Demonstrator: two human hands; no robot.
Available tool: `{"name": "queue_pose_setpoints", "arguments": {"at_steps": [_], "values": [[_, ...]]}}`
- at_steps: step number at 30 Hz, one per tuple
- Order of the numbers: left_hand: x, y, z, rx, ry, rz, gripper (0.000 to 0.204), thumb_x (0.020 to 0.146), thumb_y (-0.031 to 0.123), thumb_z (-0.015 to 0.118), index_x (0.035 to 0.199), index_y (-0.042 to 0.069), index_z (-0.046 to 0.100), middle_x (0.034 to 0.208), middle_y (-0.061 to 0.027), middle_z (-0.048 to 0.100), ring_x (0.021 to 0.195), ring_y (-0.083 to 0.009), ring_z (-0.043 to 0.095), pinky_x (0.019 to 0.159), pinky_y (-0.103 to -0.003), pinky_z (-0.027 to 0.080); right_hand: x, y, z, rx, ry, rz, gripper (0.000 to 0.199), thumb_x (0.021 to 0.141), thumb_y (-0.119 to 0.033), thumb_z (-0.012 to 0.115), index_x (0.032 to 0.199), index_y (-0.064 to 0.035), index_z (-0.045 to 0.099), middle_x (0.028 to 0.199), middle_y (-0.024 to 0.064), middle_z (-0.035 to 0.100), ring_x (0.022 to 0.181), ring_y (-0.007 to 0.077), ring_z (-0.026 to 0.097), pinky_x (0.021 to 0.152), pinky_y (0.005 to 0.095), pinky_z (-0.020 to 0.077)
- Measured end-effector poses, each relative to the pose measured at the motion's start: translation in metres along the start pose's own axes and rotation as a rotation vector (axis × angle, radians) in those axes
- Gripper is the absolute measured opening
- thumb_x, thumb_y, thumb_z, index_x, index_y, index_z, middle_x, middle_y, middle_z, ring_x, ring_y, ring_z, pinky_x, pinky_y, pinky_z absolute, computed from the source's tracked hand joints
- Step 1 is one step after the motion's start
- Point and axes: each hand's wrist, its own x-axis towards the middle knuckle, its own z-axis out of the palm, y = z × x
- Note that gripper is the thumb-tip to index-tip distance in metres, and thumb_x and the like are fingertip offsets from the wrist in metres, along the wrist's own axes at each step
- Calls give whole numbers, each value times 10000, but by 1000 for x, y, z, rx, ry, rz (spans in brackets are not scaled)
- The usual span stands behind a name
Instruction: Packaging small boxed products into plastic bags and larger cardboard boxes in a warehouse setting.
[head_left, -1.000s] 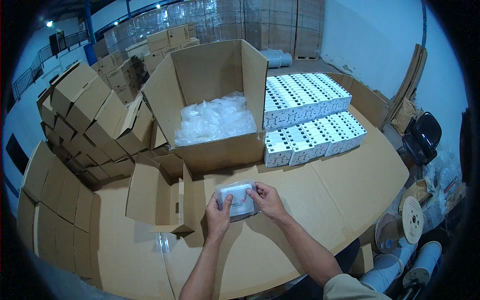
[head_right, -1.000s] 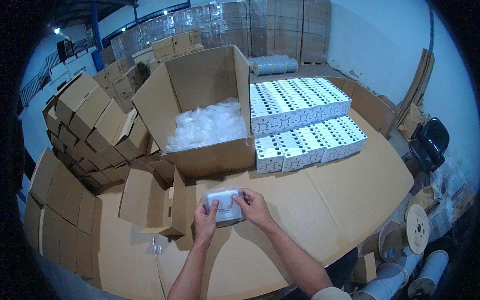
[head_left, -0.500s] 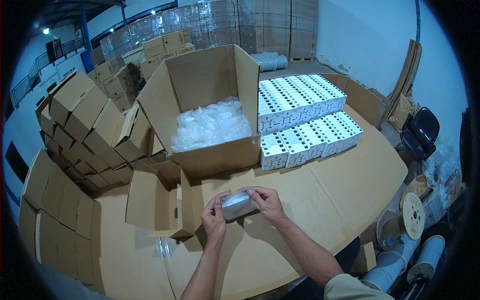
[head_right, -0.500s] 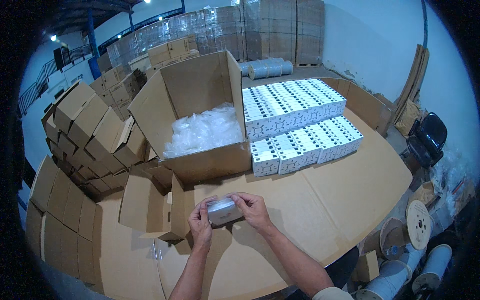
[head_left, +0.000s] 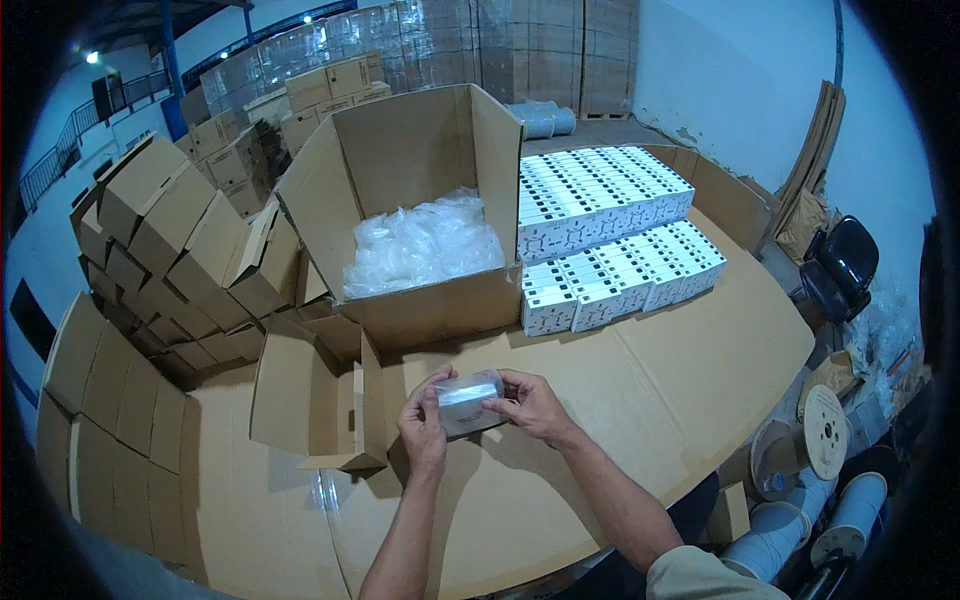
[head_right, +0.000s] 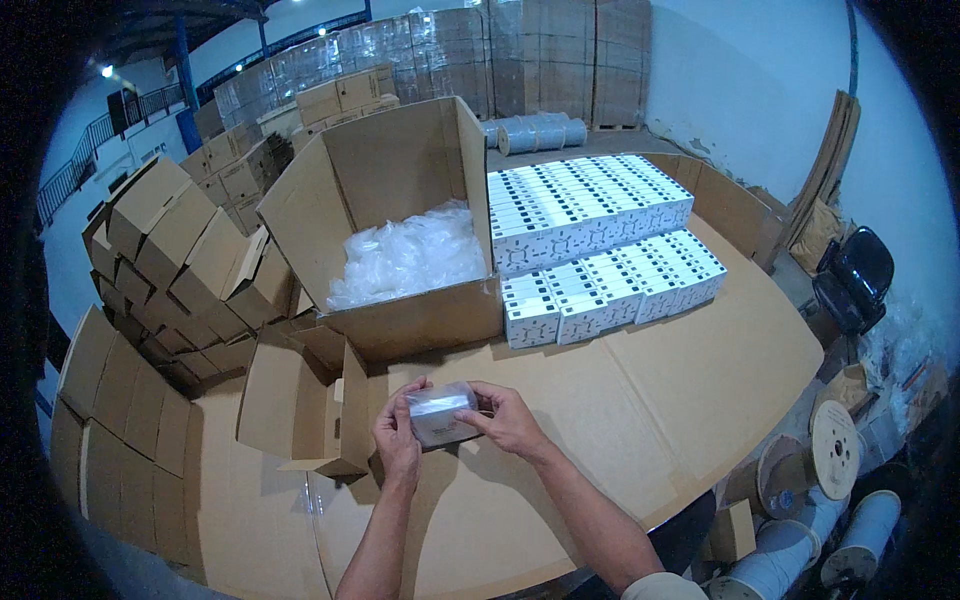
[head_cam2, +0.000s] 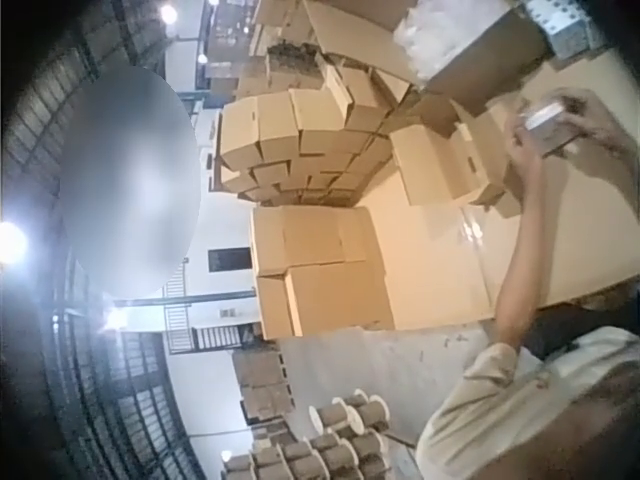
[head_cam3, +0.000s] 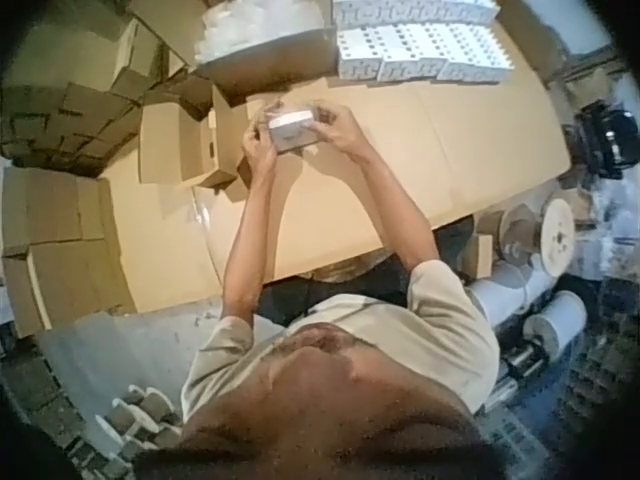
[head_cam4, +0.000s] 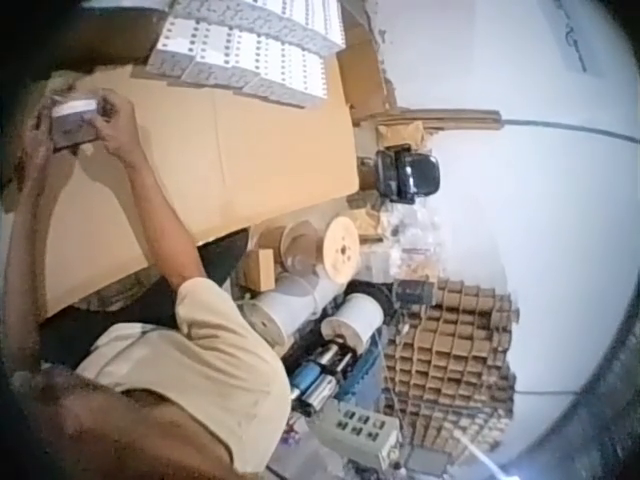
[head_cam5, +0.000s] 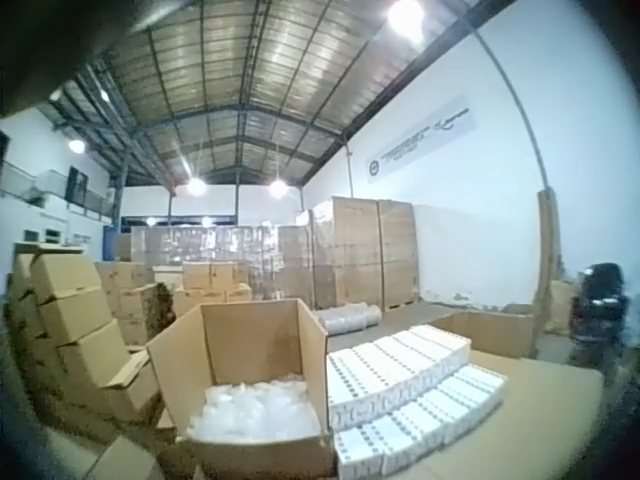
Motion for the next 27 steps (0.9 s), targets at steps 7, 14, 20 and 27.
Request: {"name": "queue_pose_setpoints", "arguments": {"at_steps": [7,14,20,27], "values": [[-1,0,-15,143,-125,-144,285,922,150,756,1162,11,689,1116,-79,714,1050,-167,645,935,-320,513,-3,-8,-2,-96,16,66,288,955,-91,701,1230,-7,691,977,3,700,735,36,551,603,199,445],[1,16,-18,64,-234,-201,146,936,94,727,1049,3,714,1077,-83,723,989,-134,647,896,-299,515,-3,-8,-8,-92,2,-60,182,965,-109,683,1095,-6,756,1077,51,743,913,93,644,781,261,535],[-2,10,-12,82,-64,-184,118,955,99,710,881,21,663,1037,-70,717,934,-103,627,858,-275,504,4,9,-7,-20,72,-184,80,978,-50,651,932,14,670,1116,112,698,892,97,613,799,272,533],[-7,-4,0,-12,89,-69,203,937,92,732,925,61,531,981,-65,681,867,-78,580,781,-240,479,5,19,-5,53,101,-136,105,963,3,639,923,-26,547,1125,148,664,1013,129,615,894,291,520]]}}
